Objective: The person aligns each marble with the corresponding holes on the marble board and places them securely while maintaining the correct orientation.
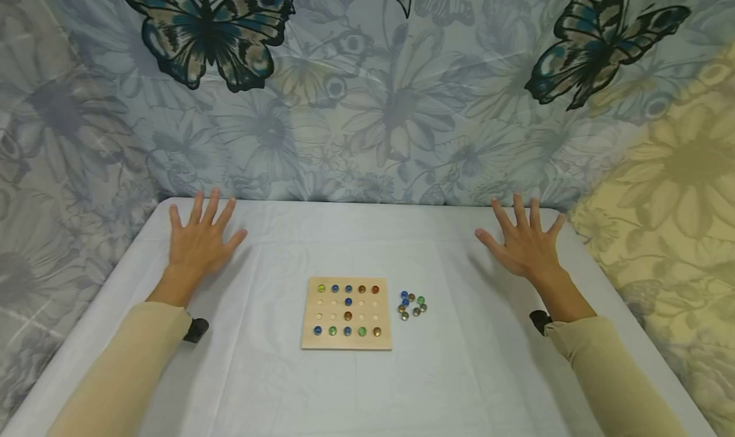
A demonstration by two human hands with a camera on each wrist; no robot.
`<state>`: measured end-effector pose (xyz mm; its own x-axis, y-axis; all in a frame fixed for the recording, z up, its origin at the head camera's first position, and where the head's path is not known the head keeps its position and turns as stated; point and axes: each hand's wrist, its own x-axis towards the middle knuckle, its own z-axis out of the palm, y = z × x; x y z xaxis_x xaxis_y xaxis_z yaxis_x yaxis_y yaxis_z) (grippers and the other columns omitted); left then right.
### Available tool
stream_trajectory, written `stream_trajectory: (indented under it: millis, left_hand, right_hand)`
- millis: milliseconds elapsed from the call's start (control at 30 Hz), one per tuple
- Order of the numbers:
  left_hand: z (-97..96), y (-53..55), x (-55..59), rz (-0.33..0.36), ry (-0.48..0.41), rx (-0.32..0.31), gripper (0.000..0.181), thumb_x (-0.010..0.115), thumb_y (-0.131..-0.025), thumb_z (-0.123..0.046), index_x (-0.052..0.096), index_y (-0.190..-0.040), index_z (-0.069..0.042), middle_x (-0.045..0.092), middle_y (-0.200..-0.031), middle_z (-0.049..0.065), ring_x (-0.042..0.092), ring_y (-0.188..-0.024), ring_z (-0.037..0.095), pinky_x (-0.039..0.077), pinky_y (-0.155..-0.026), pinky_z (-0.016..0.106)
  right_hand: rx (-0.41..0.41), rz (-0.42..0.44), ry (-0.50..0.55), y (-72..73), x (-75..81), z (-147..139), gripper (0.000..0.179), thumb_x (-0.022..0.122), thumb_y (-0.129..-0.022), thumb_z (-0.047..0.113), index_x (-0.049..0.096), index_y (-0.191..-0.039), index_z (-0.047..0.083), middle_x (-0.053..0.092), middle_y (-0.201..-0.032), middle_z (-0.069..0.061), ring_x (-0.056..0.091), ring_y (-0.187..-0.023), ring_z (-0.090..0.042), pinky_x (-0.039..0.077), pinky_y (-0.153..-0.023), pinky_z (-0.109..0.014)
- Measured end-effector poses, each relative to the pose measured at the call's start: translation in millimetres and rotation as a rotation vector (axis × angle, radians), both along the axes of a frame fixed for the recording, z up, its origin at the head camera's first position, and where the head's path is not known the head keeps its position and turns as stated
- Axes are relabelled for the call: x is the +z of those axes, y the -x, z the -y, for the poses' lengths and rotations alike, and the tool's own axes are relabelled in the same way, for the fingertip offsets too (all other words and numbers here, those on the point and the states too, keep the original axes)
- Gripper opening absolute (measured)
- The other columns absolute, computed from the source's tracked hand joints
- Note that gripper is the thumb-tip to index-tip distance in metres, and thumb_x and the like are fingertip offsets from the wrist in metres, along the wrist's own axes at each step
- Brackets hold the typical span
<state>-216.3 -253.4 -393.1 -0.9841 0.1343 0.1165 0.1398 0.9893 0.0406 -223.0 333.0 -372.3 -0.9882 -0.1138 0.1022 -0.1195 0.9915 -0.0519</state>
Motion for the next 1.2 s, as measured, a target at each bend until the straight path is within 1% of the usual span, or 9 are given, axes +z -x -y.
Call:
stream_trajectory:
  millis: [200,300,367,500,633,833,1000,1100,1200]
  left_hand:
    - [-0.2,-1.8,-4.8,-0.019,-0.006,-0.005,0.073,0.039,-0.103,-0.055,0.020,-0.160,-0.013,0.005,-0.166,0.016,-0.005,-0.152,0.037,-0.013,-0.110,0.070]
    - [-1.2,-1.9,-4.3,-0.023,0.000,-0.012,0.074,0.039,-0.102,-0.056,0.021,-0.160,-0.013,0.006,-0.166,0.016,-0.004,-0.152,0.037,-0.012,-0.110,0.070]
    - [-2.1,-2.7,-3.0,-0.025,0.013,-0.023,0.074,0.039,-0.102,-0.056,0.022,-0.160,-0.014,0.008,-0.166,0.016,-0.001,-0.152,0.038,-0.011,-0.110,0.071]
    - [-5.5,-5.3,-3.6,-0.028,0.033,-0.073,0.073,0.041,-0.102,-0.055,0.024,-0.159,-0.014,0.010,-0.166,0.015,0.004,-0.151,0.038,-0.008,-0.111,0.071]
    - [-12.7,-8.9,-4.4,-0.060,0.032,-0.136,0.071,0.046,-0.101,-0.053,0.028,-0.158,-0.014,0.014,-0.165,0.014,0.009,-0.151,0.038,-0.003,-0.111,0.071]
    - [-27.8,-12.4,-5.4,-0.095,0.044,-0.200,0.071,0.051,-0.099,-0.051,0.032,-0.157,-0.015,0.017,-0.165,0.012,0.012,-0.151,0.036,0.003,-0.111,0.072]
    - [-40.1,-16.4,-6.2,-0.074,0.071,-0.247,0.073,0.048,-0.099,-0.056,0.030,-0.158,-0.018,0.015,-0.166,0.010,0.012,-0.151,0.034,0.005,-0.112,0.070]
    - [-45.4,-20.0,-5.9,-0.052,0.074,-0.276,0.073,0.044,-0.100,-0.058,0.028,-0.159,-0.020,0.013,-0.167,0.008,0.011,-0.152,0.033,0.006,-0.113,0.070]
    - [-49.6,-24.5,-5.6,-0.034,0.054,-0.305,0.072,0.044,-0.100,-0.058,0.027,-0.159,-0.021,0.013,-0.167,0.008,0.012,-0.152,0.034,0.006,-0.112,0.070]
  right_hand:
    - [0.013,0.018,-0.005,-1.9,-0.5,4,0.085,0.029,-0.097,0.071,0.005,-0.162,0.022,-0.009,-0.164,-0.023,-0.012,-0.146,-0.052,-0.021,-0.097,-0.078]
    - [0.020,0.016,-0.011,-3.5,1.1,5,0.085,0.029,-0.097,0.071,0.005,-0.162,0.022,-0.008,-0.164,-0.023,-0.012,-0.146,-0.051,-0.021,-0.097,-0.078]
    - [0.027,0.008,-0.012,-3.9,1.4,5,0.085,0.029,-0.097,0.071,0.006,-0.162,0.022,-0.007,-0.164,-0.023,-0.011,-0.146,-0.052,-0.021,-0.098,-0.078]
    - [0.051,-0.012,-0.004,-4.9,-0.9,7,0.084,0.030,-0.097,0.071,0.007,-0.162,0.023,-0.003,-0.165,-0.022,-0.006,-0.147,-0.051,-0.018,-0.099,-0.078]
    - [0.090,-0.027,0.006,-7.9,-1.6,11,0.081,0.033,-0.098,0.068,0.009,-0.162,0.023,0.002,-0.165,-0.022,-0.002,-0.148,-0.050,-0.015,-0.101,-0.079]
    - [0.164,-0.049,-0.018,-13.0,-1.7,19,0.078,0.039,-0.099,0.063,0.016,-0.162,0.022,0.007,-0.165,-0.019,0.004,-0.149,-0.047,-0.011,-0.103,-0.078]
    - [0.200,-0.087,-0.039,-16.6,-2.1,25,0.077,0.043,-0.099,0.061,0.021,-0.161,0.021,0.013,-0.165,-0.018,0.008,-0.150,-0.044,-0.004,-0.104,-0.079]
    - [0.211,-0.114,-0.045,-18.6,-2.0,29,0.075,0.044,-0.099,0.059,0.022,-0.160,0.021,0.017,-0.164,-0.018,0.012,-0.149,-0.044,-0.003,-0.105,-0.079]
    - [0.237,-0.141,-0.049,-21.1,-2.7,32,0.074,0.045,-0.099,0.057,0.024,-0.160,0.020,0.020,-0.163,-0.018,0.017,-0.147,-0.045,-0.003,-0.105,-0.079]
